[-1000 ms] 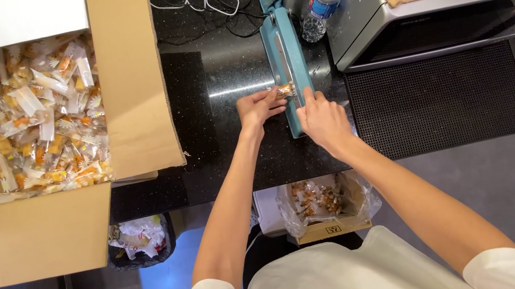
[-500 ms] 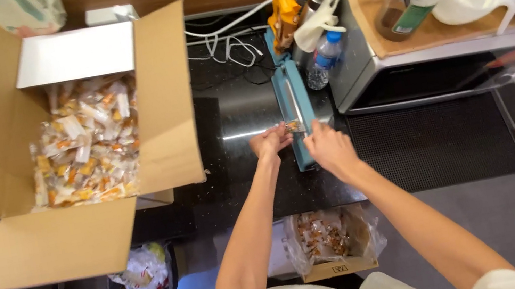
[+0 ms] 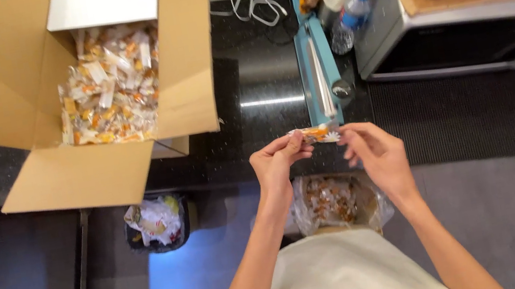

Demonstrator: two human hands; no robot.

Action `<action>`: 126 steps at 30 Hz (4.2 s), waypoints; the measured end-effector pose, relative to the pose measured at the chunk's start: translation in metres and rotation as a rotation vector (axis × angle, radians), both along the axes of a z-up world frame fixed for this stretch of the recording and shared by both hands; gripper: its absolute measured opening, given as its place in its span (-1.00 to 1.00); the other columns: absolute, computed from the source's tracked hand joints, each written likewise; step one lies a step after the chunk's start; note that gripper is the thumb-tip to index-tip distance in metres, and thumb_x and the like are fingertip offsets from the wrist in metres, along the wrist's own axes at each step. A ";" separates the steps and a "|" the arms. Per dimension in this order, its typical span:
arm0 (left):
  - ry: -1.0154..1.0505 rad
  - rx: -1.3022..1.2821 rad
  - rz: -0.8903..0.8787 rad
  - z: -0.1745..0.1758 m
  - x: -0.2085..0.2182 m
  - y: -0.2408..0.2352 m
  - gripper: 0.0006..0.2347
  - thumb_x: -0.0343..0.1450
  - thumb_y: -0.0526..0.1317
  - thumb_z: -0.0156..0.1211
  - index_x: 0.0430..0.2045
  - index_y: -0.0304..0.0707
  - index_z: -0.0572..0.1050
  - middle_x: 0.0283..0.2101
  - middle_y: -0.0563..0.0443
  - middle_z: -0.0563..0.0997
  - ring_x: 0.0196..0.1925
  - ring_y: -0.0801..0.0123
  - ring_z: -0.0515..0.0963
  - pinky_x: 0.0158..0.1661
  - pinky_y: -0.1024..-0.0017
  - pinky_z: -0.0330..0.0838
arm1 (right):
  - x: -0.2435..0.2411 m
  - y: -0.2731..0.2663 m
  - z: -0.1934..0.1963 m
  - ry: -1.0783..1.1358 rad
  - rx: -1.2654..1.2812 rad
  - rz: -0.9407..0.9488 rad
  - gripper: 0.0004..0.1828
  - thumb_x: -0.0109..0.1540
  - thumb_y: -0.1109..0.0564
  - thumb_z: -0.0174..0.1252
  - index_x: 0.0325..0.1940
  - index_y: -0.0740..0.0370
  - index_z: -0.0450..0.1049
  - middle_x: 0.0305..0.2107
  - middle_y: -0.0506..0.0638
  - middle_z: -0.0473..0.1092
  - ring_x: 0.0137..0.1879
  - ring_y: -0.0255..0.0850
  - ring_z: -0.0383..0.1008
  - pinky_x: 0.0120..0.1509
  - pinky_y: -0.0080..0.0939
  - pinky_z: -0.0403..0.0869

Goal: The person is using a manual heat sealer to close individual plastic bags containing pastries.

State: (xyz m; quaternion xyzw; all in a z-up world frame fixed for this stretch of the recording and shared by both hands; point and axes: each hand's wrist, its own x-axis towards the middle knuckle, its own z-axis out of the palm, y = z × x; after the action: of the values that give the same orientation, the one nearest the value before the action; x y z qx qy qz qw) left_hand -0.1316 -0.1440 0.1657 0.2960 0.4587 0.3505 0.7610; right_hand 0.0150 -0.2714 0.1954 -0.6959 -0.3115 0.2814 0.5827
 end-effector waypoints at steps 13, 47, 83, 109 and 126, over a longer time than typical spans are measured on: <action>0.108 0.164 -0.030 0.000 -0.017 -0.095 -0.87 0.44 -0.38 0.62 -0.23 -0.52 0.80 -0.42 -0.21 0.76 -0.52 0.20 0.78 -0.44 0.34 0.78 | -0.030 -0.069 -0.041 0.227 0.051 -0.210 -0.92 0.42 0.34 0.43 -0.01 0.45 0.72 -0.21 0.26 0.69 -0.19 -0.20 0.70 -0.07 -0.03 0.82; 1.384 1.285 -0.025 -0.074 -0.210 0.209 -0.75 0.62 -0.13 0.21 -0.26 -0.23 0.80 -0.20 -0.17 0.75 0.04 0.00 0.72 0.43 -0.12 0.31 | -0.162 0.319 -0.015 -0.521 -0.016 0.660 -0.77 0.42 0.11 0.34 0.16 -0.03 0.73 -0.18 -0.05 0.72 0.02 -0.17 0.75 0.19 -0.12 0.66; 0.398 0.558 0.351 0.063 -0.164 0.182 -0.70 0.66 -0.18 0.21 0.29 -0.20 0.61 0.16 -0.14 0.64 0.25 0.06 0.72 0.34 0.08 0.56 | -0.153 0.332 0.004 0.432 0.098 0.334 -0.63 0.39 0.30 0.39 0.31 0.32 0.65 -0.01 0.05 0.64 -0.18 -0.22 0.67 0.05 -0.16 0.77; 0.055 0.750 -0.283 0.127 0.072 0.019 -0.80 0.37 -0.22 0.69 -0.15 -0.06 0.86 -0.22 -0.06 0.88 -0.18 0.34 0.86 -0.11 0.33 0.79 | 0.067 0.038 0.097 -0.133 0.301 0.009 -0.87 0.41 0.37 0.42 0.03 0.28 0.76 -0.30 0.06 0.68 -0.17 -0.30 0.70 0.00 -0.20 0.78; 0.057 0.798 -0.413 0.159 0.060 0.022 -0.89 0.36 -0.25 0.60 -0.27 -0.03 0.85 -0.37 0.04 0.78 -0.15 0.47 0.67 -0.02 0.29 0.69 | 0.073 0.019 0.116 -0.173 0.194 0.202 -0.85 0.58 0.24 0.22 0.11 0.36 0.68 -0.25 0.08 0.59 -0.07 -0.22 0.68 0.04 -0.02 0.81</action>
State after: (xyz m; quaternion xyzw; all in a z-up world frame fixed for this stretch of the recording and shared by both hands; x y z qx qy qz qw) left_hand -0.0719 -0.1222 0.3249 0.6614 0.2398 0.3322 0.6282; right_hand 0.0882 -0.2529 0.3112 -0.6233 -0.4544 0.2463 0.5869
